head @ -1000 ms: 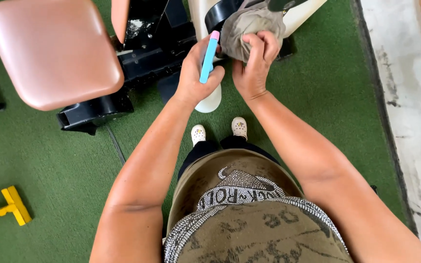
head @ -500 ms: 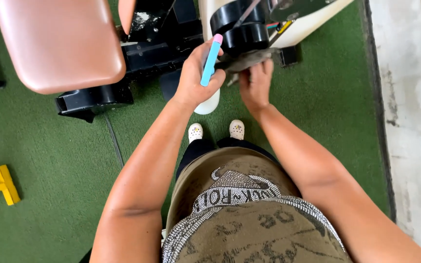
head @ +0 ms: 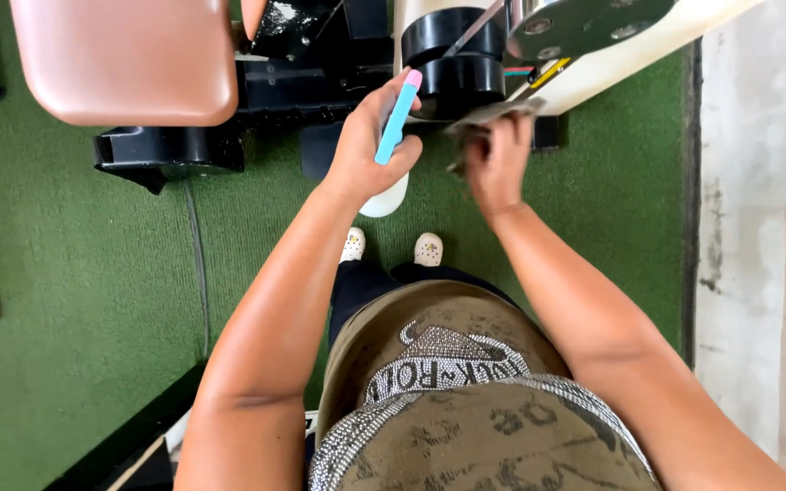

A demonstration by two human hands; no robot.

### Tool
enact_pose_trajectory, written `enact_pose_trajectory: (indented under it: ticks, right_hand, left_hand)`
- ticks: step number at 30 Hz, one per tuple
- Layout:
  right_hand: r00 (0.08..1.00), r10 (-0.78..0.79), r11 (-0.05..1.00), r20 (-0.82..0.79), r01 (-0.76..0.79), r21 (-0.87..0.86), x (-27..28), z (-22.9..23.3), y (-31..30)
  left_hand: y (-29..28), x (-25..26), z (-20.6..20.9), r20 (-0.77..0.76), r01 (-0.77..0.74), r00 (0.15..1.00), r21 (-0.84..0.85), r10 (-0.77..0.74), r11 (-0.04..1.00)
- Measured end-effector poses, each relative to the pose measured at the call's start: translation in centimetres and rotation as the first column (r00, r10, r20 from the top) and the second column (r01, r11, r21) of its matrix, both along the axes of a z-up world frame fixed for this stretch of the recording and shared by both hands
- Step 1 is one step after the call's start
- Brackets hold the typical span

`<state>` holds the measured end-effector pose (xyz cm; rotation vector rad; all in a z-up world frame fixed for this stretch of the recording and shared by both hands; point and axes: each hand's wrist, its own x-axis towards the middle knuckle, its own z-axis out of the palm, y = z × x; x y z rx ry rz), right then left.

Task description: Cleaning and wiping down various gym machines and seat pads using a spray bottle and a cloth.

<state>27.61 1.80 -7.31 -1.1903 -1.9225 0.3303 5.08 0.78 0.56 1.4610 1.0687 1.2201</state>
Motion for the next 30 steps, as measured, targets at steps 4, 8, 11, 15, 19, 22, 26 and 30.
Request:
enact_pose_trajectory:
  ticks: [4,8,11,15,19,22,26,30]
  right_hand:
    - [0.995,-0.088,0.992,-0.039,0.091,0.086,0.4,3.1,-0.9]
    - [0.987,0.123,0.958,0.100,-0.145,0.249,-2.4,4.3,-0.7]
    - [0.965,0.242,0.970,0.101,-0.240,-0.033,-1.6,0.5,-1.1]
    - [0.977,0.204,0.977,-0.067,-0.207,-0.040,1.9,3.9,-2.4]
    - [0.983,0.186,0.963,0.008,-0.184,0.198,1.3,11.4,-1.5]
    - [0.945,0.258,0.911,0.199,-0.307,0.277,-0.8,13.7,0.8]
    - [0.879,0.302,0.902,0.369,-0.389,0.188,-0.3,12.2,2.7]
    - [0.944,0.240,0.939,0.227,-0.285,0.193,2.0,8.9,2.4]
  left_hand:
    - [-1.3,1.0,-0.4,-0.036,-0.083,0.996,-0.079,0.080,0.993]
    - [-0.8,1.5,-0.8,-0.007,-0.120,0.993,0.008,0.120,0.993]
    - [-1.4,1.2,0.1,-0.117,-0.119,0.985,0.047,0.124,0.992]
    - [-2.4,1.1,0.6,-0.047,-0.130,0.990,0.022,0.131,0.991]
    - [-2.7,0.6,0.2,-0.114,-0.097,0.988,0.032,0.100,0.995]
    - [-2.2,-0.2,0.2,-0.097,-0.073,0.992,0.019,0.074,0.997]
    - [-1.4,-1.8,1.4,-0.038,0.003,0.999,-0.042,-0.004,0.999]
    - [0.8,-3.7,2.0,-0.110,0.091,0.989,-0.052,-0.096,0.994]
